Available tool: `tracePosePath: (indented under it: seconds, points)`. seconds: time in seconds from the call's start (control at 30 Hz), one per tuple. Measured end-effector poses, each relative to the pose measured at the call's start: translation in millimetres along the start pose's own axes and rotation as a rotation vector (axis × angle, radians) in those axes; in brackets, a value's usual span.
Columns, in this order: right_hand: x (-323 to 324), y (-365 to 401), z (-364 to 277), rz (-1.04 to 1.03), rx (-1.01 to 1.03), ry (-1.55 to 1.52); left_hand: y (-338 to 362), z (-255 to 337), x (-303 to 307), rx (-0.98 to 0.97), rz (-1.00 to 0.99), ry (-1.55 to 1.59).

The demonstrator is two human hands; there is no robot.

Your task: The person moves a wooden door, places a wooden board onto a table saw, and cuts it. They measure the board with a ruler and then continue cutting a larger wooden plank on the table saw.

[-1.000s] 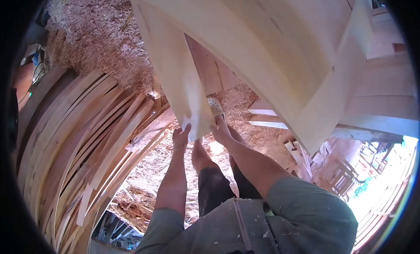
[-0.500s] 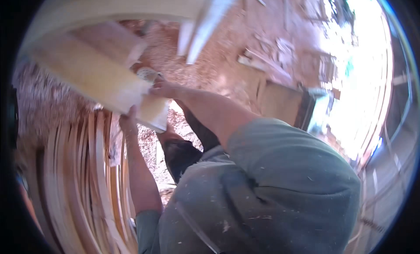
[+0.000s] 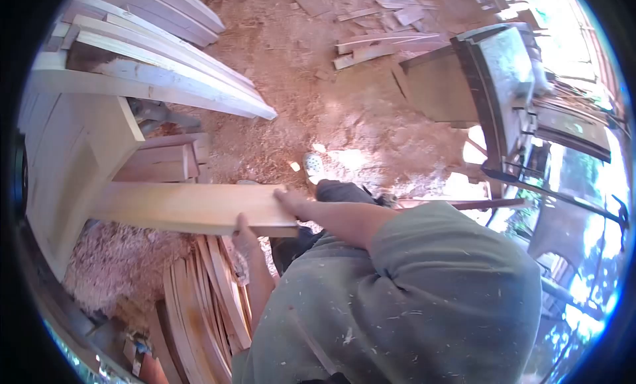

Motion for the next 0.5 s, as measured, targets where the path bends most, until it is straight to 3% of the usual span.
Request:
tracePosePath:
  seconds: [0.03, 0.07, 0.1, 0.13, 0.17, 0.23, 0.27, 0.3, 0.33, 0.37, 0.4, 0.43, 0.47, 0.5]
  points:
    - [-17.0, -62.4, 50.6, -0.202, 0.129, -0.088, 7.8, -8.1, -22.1, 0.02, -0.091, -0.004]
    - [30.4, 45.8, -7.9, -0.227, -0.09, -0.325, 33.0, 18.3, -41.2, 0.016, -0.155, -0.062]
    - [17.7, 19.7, 42.6, -0.397, -0.237, -0.639, 66.5, 40.2, -51.4, 0.018, -0.168, -0.198]
    - [45.5, 38.2, 43.7, -0.428, -0.238, -0.532, 58.9, 10.6, -77.5, 0.007, -0.325, -0.246]
    - [74.6, 46.4, 44.9, -0.44, -0.189, -0.394, 75.3, 23.1, -88.2, -0.042, -0.311, -0.409]
    - [119.4, 25.4, 75.7, -0.461, -0.085, -0.179, 92.4, 25.4, -128.1, -0.493, -0.541, -0.283]
    - [153.2, 17.3, 84.3, -0.357, 0.019, 0.029, 93.4, 31.2, -115.8, -0.504, -0.493, -0.27]
    - [165.3, 12.5, 113.2, -0.437, -0.076, -0.281, 95.4, 6.8, -126.5, -0.235, -0.699, -0.197]
    - [188.2, 40.4, 108.6, -0.402, -0.125, -0.238, 107.1, -15.6, -139.5, 0.038, -0.908, -0.113]
    - [211.2, 77.2, 99.9, -0.358, -0.171, -0.2, 89.8, -25.6, -129.9, 0.081, -0.83, -0.01]
    - [230.1, 55.5, 139.0, -0.396, -0.129, -0.184, 69.4, -34.2, -119.4, 0.125, -0.758, 0.093]
    - [253.3, 29.8, 180.8, -0.433, -0.091, -0.164, 57.8, -33.3, -91.5, 0.28, -0.523, 0.034]
    - [261.7, 61.1, 176.7, -0.482, -0.101, -0.159, -6.8, -75.7, -94.8, 0.092, -0.566, 0.018]
    - [273.9, 100.8, 172.7, -0.529, -0.118, -0.158, -4.5, -61.3, -76.1, 0.164, -0.412, 0.465]
Point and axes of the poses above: each hand's wrist, its own y-axis away from the middle knuckle, its own x-axis out of the back of the hand, z = x × y, the point moved 10 cm from there along -y, towards the middle knuckle, and after that the axes turned 6 degrees about -z, right-handed, at the moved point
